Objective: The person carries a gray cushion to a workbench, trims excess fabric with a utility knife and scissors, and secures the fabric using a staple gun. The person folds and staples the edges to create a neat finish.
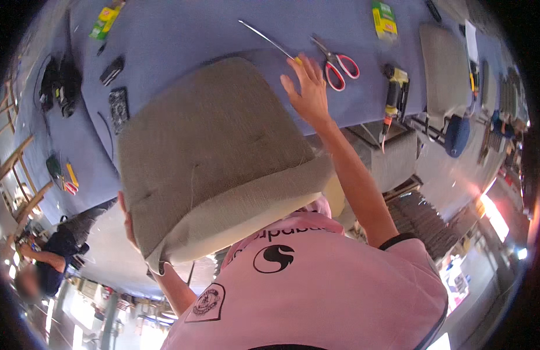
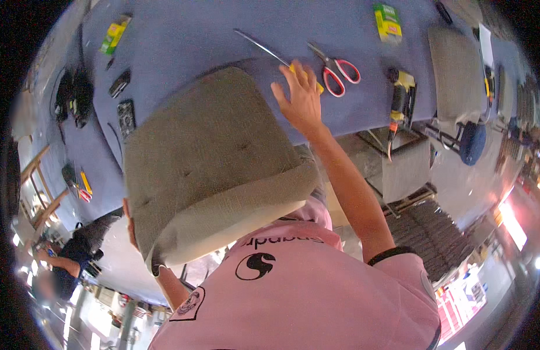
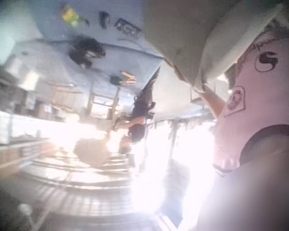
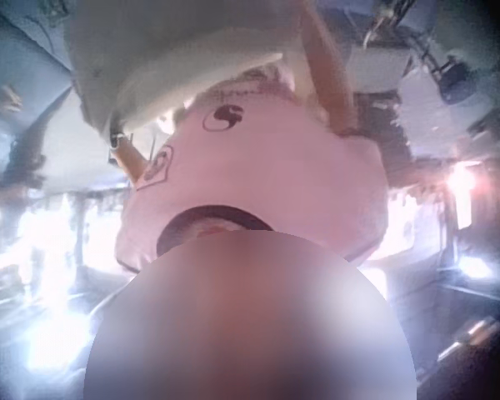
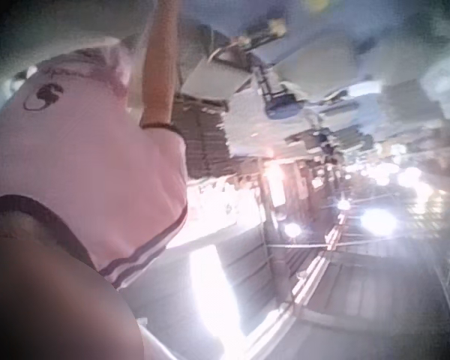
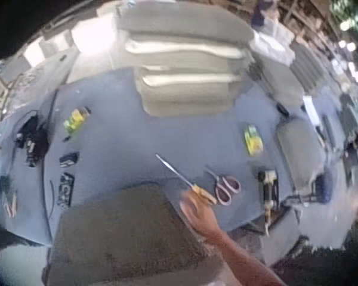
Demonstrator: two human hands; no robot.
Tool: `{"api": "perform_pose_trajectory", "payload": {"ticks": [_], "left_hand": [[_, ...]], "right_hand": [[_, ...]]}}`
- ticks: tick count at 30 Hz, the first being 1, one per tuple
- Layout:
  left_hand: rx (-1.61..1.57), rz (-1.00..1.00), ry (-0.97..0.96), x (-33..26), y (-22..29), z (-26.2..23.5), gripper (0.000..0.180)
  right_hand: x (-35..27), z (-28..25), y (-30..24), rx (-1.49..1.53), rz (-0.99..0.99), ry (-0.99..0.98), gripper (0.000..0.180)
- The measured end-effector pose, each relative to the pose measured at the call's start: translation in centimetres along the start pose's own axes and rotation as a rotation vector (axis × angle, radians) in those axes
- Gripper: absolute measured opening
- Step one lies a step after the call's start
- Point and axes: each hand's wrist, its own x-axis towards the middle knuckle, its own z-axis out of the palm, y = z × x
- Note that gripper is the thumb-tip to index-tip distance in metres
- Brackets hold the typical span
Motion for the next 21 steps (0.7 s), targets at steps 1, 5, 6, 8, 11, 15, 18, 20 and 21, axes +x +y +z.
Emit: {"api": "perform_pose_trajectory", "payload": {"ticks": [1, 5, 6, 8, 11, 15, 18, 20, 21], "left_hand": [[0.016, 0.050, -0.023, 0.2, -0.2, 1.3, 0.084], [0.271, 0.149, -0.318, 9.1, -3.2, -4.6, 0.087], [0.479, 0.141, -0.329, 11.3, -4.6, -6.2, 0.089], [0.881, 0.121, -0.338, 15.3, -8.9, -9.5, 0.095], [1.279, 0.416, -0.180, 18.3, -17.6, -8.2, 0.098], [1.305, 0.860, 0.092, 19.3, -24.2, -6.1, 0.093], [1.271, 0.990, 0.199, 20.4, -25.6, -5.9, 0.084], [1.251, 0.952, 0.235, 19.1, -24.7, -4.5, 0.077], [1.250, 0.952, 0.247, 18.8, -24.9, -4.5, 0.076]], "right_hand": [[0.5, 1.3, 2.3, -0.052, -0.004, 0.006, 0.051], [-0.2, 2.8, 9.8, -0.114, -0.098, 0.009, 0.051], [-0.7, 2.7, 11.5, -0.095, -0.148, 0.000, 0.053], [-1.5, 3.0, 13.2, -0.031, -0.177, 0.072, 0.057], [-1.5, 2.9, 14.2, -0.075, -0.265, 0.142, 0.055], [-2.2, 3.9, 15.4, 0.001, -0.326, 0.222, 0.051], [-2.1, 4.6, 16.0, 0.094, -0.347, 0.271, 0.047], [-2.4, 4.2, 16.6, 0.218, -0.324, 0.218, 0.046], [-3.0, 2.5, 14.3, 0.285, -0.327, 0.254, 0.046]]}}
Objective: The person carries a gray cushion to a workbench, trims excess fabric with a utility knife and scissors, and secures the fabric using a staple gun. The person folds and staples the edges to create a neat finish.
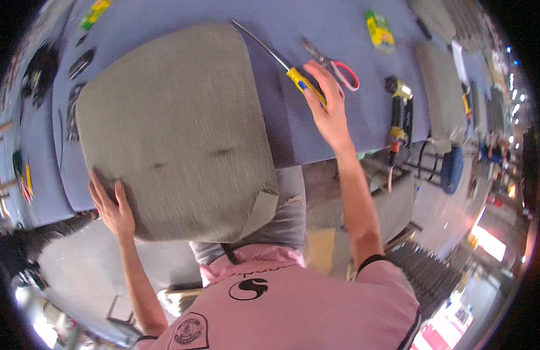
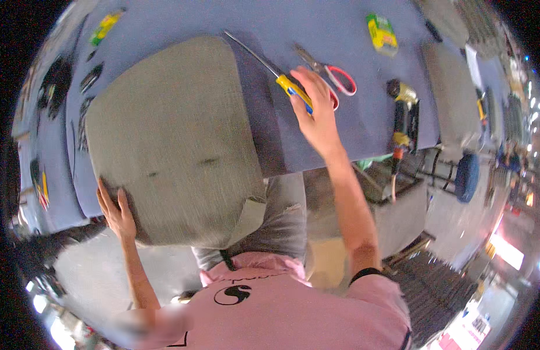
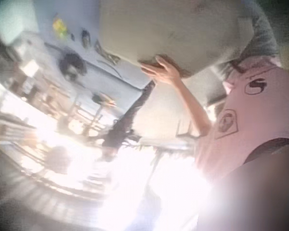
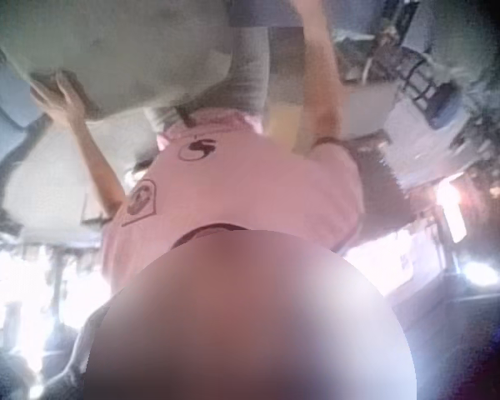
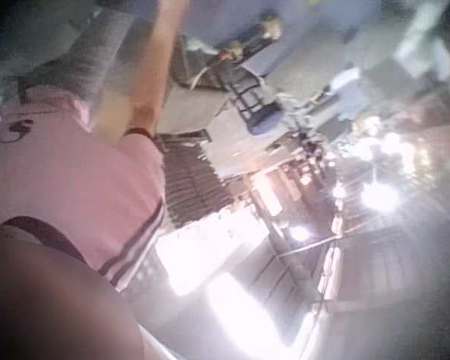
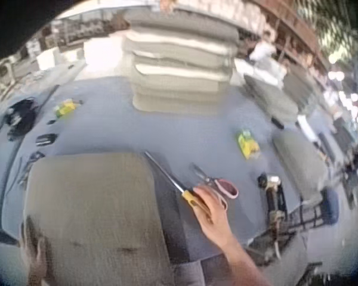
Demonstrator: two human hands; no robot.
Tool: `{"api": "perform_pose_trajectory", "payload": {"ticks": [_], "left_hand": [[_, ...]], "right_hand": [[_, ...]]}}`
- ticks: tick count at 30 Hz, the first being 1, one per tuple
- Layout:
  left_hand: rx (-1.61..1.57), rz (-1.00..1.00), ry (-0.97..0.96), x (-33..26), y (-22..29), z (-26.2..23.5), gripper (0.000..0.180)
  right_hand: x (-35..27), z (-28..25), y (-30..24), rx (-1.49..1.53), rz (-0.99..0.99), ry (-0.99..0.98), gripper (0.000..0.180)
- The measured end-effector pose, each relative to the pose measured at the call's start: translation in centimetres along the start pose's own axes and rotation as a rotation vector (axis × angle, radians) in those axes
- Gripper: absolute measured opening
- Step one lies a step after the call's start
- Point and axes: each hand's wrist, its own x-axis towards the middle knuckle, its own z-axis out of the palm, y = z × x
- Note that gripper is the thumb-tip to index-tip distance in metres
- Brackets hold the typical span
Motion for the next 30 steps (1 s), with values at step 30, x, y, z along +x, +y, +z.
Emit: {"api": "perform_pose_trajectory", "payload": {"ticks": [30], "left_hand": [[-0.153, -0.017, 0.130, -0.6, -1.6, -0.5, 0.089]], "right_hand": [[-27.5, -11.9, -43.4, 1.415, -0.452, -1.122, 0.050]]}}
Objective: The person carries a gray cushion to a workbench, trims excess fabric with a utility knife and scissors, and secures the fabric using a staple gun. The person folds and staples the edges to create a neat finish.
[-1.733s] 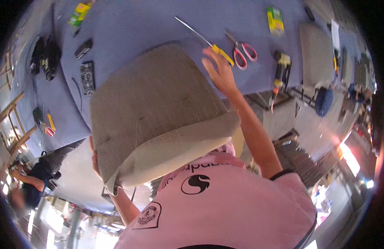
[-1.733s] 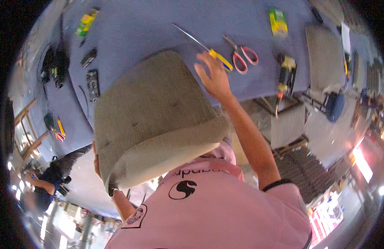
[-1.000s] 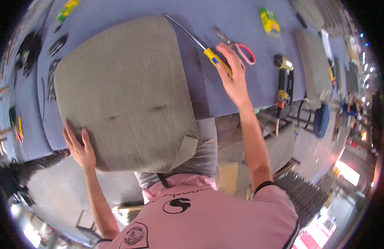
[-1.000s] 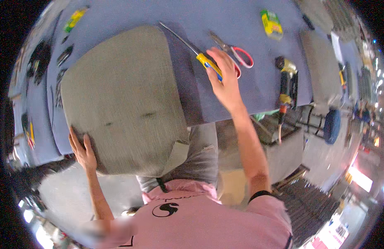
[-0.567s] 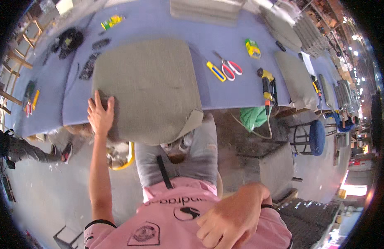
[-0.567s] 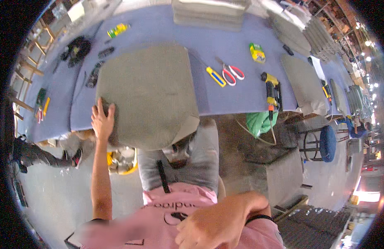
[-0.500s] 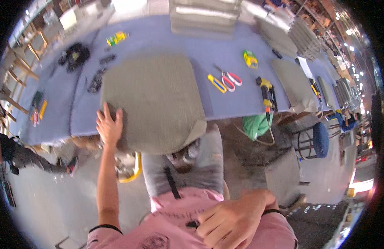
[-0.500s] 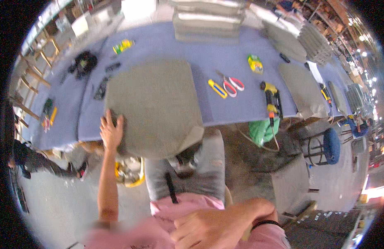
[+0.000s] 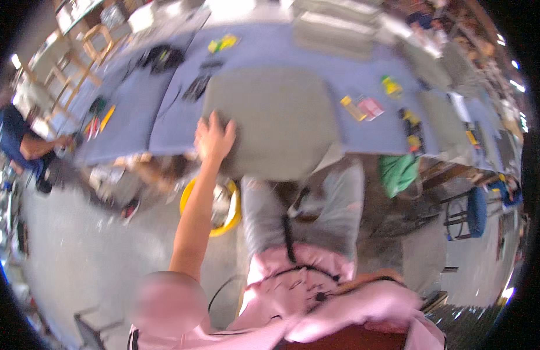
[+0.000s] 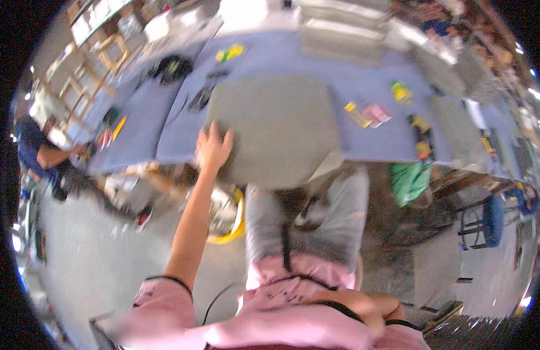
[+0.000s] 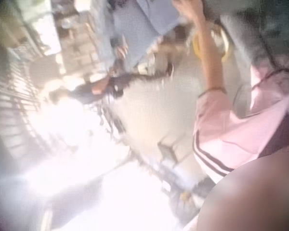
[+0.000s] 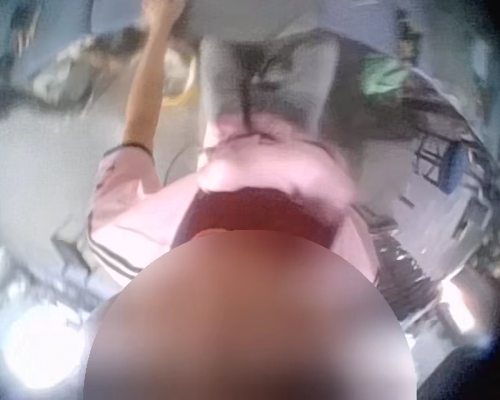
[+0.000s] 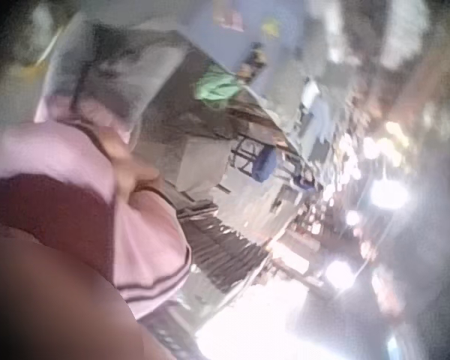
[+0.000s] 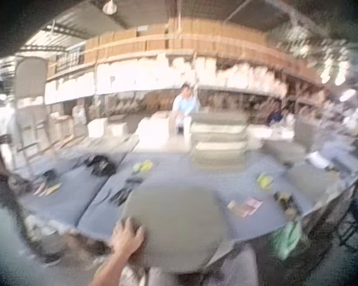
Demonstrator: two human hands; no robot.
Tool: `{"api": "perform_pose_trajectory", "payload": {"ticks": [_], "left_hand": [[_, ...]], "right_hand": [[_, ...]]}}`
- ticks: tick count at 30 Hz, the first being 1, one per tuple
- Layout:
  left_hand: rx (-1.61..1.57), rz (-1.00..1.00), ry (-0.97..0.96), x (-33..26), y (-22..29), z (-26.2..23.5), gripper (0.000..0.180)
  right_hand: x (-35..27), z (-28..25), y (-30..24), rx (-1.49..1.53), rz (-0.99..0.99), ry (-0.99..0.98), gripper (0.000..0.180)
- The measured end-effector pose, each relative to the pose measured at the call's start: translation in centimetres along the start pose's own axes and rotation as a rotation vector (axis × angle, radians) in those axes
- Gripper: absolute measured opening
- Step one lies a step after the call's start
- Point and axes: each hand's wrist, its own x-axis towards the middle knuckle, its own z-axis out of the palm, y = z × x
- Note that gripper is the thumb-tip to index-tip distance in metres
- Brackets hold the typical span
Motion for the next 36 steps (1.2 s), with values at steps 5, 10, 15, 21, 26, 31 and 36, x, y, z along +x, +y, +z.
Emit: {"api": "perform_pose_trajectory", "payload": {"ticks": [5, 10, 15, 21, 26, 31, 36], "left_hand": [[0.027, 0.021, -0.004, 0.3, -0.3, 0.9, 0.089], [0.132, 0.088, -0.006, 1.3, 0.1, 2.2, 0.084], [0.052, -0.001, -0.004, 2.6, -2.5, 0.8, 0.078], [0.004, 0.135, 0.082, 2.3, -1.7, 1.7, 0.073], [0.000, 0.005, 0.139, 2.4, -2.1, -0.1, 0.072], [-0.147, 0.036, -0.014, 3.6, -3.6, -3.6, 0.059], [-0.168, 0.018, -0.046, 4.3, -4.7, -1.8, 0.061]], "right_hand": [[-0.7, -3.6, 6.7, -0.258, 0.503, 0.281, 0.047], [-0.4, -7.0, 12.6, -0.304, 0.579, 0.330, 0.044], [2.1, -10.3, 16.1, -0.286, 0.556, 0.296, 0.042], [1.5, -13.9, 14.2, -0.247, 0.636, 0.346, 0.041], [-0.5, -16.1, 8.6, -0.217, 0.712, 0.448, 0.041], [-1.0, -24.3, 4.9, -0.558, 0.435, 0.985, 0.042], [-8.6, -42.6, 10.6, -2.115, 1.045, 0.890, 0.054]]}}
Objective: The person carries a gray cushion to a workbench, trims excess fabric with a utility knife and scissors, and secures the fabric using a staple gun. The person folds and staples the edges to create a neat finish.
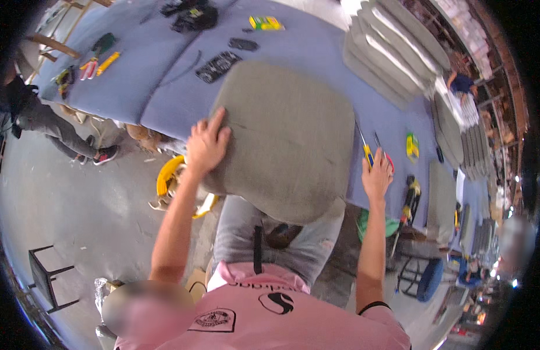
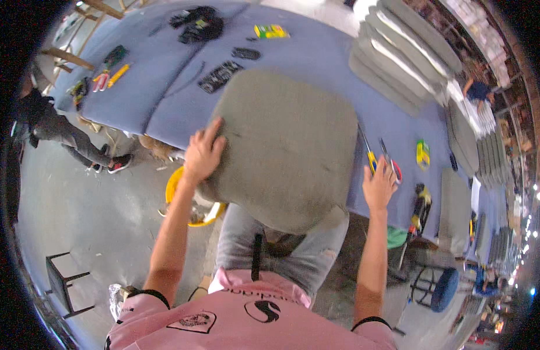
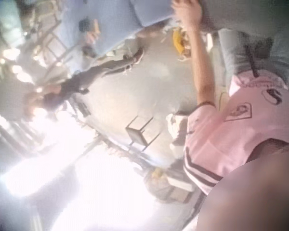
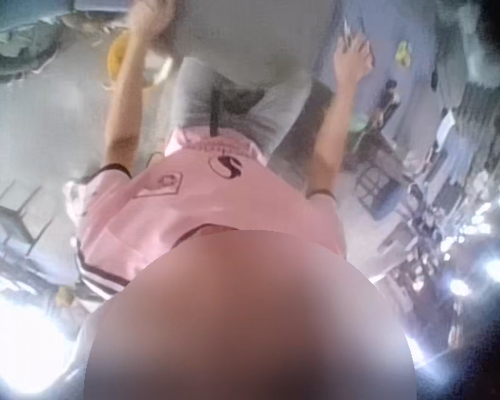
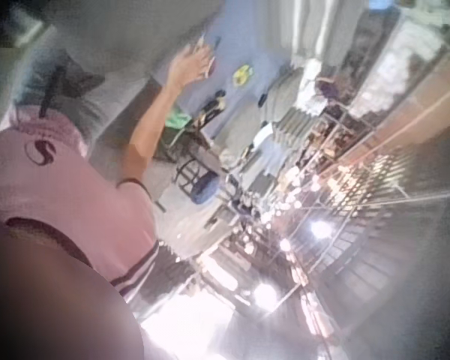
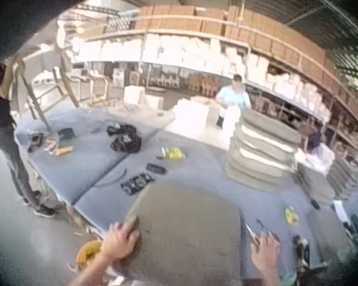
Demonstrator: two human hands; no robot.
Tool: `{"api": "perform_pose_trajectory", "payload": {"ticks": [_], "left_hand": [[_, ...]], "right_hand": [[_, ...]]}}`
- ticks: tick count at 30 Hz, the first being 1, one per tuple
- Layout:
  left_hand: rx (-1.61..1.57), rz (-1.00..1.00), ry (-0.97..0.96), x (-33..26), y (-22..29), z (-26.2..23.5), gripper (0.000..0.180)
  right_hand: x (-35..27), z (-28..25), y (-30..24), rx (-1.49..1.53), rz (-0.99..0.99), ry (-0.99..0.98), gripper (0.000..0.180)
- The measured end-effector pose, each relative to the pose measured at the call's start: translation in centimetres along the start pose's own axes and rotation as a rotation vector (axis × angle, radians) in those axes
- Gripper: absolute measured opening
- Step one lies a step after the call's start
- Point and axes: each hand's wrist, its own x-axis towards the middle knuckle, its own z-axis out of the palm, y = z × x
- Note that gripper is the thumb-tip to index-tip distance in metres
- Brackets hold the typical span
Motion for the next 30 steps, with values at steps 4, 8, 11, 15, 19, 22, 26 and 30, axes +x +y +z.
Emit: {"api": "perform_pose_trajectory", "payload": {"ticks": [4, 8, 11, 15, 19, 22, 26, 30], "left_hand": [[0.075, -0.038, -0.009, -6.3, 4.7, 0.0, 0.071], [0.024, -0.074, -0.013, -10.8, 6.2, -1.3, 0.076], [0.060, 0.061, -0.006, -9.9, 6.9, -1.2, 0.071], [0.091, 0.094, -0.018, -9.8, 6.6, -1.2, 0.059], [0.049, 0.134, 0.002, -10.1, 6.0, -0.3, 0.048], [0.034, 0.140, 0.015, -10.0, 5.7, -0.2, 0.043], [0.033, 0.147, 0.013, -9.9, 5.7, -0.1, 0.042], [0.016, 0.141, 0.022, -10.0, 5.6, -0.1, 0.041]], "right_hand": [[1.6, 7.6, 5.3, -0.189, -0.076, -0.085, 0.055], [3.5, 7.2, 5.0, -0.075, -0.225, -0.136, 0.044], [3.2, 6.5, 9.9, 0.145, -0.188, -0.249, 0.039], [1.1, -6.5, -1.8, 0.611, 0.259, -0.379, 0.042], [-6.5, -12.3, -6.5, 0.625, -0.412, -0.290, 0.058], [-9.0, -15.5, -9.7, 0.570, -0.498, -0.505, 0.063], [-9.5, -15.4, -9.5, 0.518, -0.535, -0.498, 0.061], [-7.9, -17.2, -9.6, 0.422, -0.613, -0.459, 0.059]]}}
